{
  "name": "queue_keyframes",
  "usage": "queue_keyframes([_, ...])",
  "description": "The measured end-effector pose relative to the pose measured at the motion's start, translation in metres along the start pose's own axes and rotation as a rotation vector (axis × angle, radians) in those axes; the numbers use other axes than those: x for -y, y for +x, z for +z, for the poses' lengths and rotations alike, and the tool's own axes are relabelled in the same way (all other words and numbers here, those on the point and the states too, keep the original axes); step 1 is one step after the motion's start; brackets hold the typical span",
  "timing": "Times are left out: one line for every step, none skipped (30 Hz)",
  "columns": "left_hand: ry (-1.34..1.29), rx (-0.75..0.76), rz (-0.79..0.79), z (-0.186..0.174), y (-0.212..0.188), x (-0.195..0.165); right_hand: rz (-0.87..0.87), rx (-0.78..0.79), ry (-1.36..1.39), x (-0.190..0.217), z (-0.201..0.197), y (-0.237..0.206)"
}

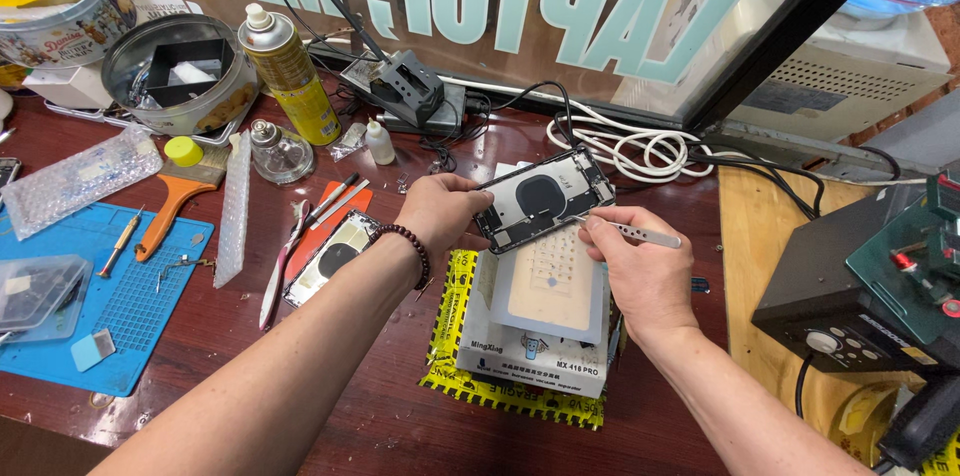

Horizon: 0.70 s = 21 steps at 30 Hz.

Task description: The person disassembles a smartphone, removes a metal bracket, and uses pliers to trim a ribbon cable. They then reposition the bracket and use a screwdriver to secure components inside the phone chassis.

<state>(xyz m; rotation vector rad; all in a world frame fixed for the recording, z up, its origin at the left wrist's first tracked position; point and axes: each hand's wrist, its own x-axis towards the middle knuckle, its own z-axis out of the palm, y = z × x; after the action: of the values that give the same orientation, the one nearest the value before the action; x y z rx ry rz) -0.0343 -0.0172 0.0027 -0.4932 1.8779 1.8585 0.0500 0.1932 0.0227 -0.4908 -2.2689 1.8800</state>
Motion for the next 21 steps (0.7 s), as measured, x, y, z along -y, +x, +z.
queue_keyframes([0.015,0.001,0.010,0.000,0.002,0.002,0.003,-0.007,-0.009,0.002,0.000,0.000])
queue_keyframes([0.029,0.003,0.019,0.001,0.003,0.003,0.006,-0.005,-0.032,0.003,0.001,0.000])
queue_keyframes([0.043,0.005,0.028,0.001,0.005,0.004,0.011,-0.003,-0.055,0.005,0.000,-0.001])
queue_keyframes([0.052,-0.007,0.031,0.002,0.005,0.005,0.015,0.000,-0.077,0.007,0.000,-0.002])
queue_keyframes([0.062,-0.021,0.034,0.002,0.006,0.006,0.015,-0.002,-0.080,0.008,0.001,-0.002])
queue_keyframes([0.071,-0.034,0.038,0.002,0.005,0.006,0.015,-0.004,-0.084,0.010,0.001,-0.002])
queue_keyframes([0.236,-0.133,0.191,0.002,0.002,0.006,0.016,-0.007,-0.088,0.011,0.001,-0.002])
queue_keyframes([0.401,-0.232,0.344,0.002,-0.002,0.007,0.021,-0.008,-0.086,0.011,0.001,-0.002])
queue_keyframes([0.566,-0.329,0.499,0.003,-0.007,0.007,0.026,-0.009,-0.085,0.011,0.000,-0.002])
queue_keyframes([0.653,-0.381,0.645,0.005,-0.012,0.005,0.031,-0.010,-0.084,0.011,0.001,-0.002])
queue_keyframes([0.738,-0.430,0.793,0.009,-0.018,0.004,0.024,-0.010,-0.074,0.011,0.000,-0.002])
queue_keyframes([0.821,-0.482,0.940,0.014,-0.023,0.002,0.017,-0.008,-0.066,0.010,0.000,-0.001])
queue_keyframes([0.814,-0.336,0.802,0.020,-0.026,-0.002,0.010,-0.004,-0.056,0.009,0.001,-0.001])
queue_keyframes([0.805,-0.192,0.665,0.027,-0.029,-0.008,0.002,-0.004,-0.050,0.008,0.001,0.000])
queue_keyframes([0.790,-0.048,0.530,0.034,-0.030,-0.013,-0.009,-0.004,-0.045,0.007,0.002,0.000])
queue_keyframes([0.838,-0.008,0.542,0.041,-0.031,-0.018,-0.018,-0.007,-0.042,0.007,0.002,0.001])
queue_keyframes([0.888,0.034,0.553,0.046,-0.032,-0.021,-0.019,-0.009,-0.053,0.006,0.002,0.001])
queue_keyframes([0.936,0.079,0.565,0.051,-0.033,-0.023,-0.019,-0.012,-0.068,0.005,0.001,0.001])
queue_keyframes([0.953,0.080,0.544,0.055,-0.034,-0.025,-0.021,-0.014,-0.081,0.005,0.001,0.001])
queue_keyframes([0.973,0.078,0.524,0.058,-0.035,-0.025,-0.023,-0.016,-0.085,0.005,0.001,0.001])
queue_keyframes([0.992,0.077,0.504,0.060,-0.035,-0.025,-0.026,-0.018,-0.088,0.005,0.002,0.001])
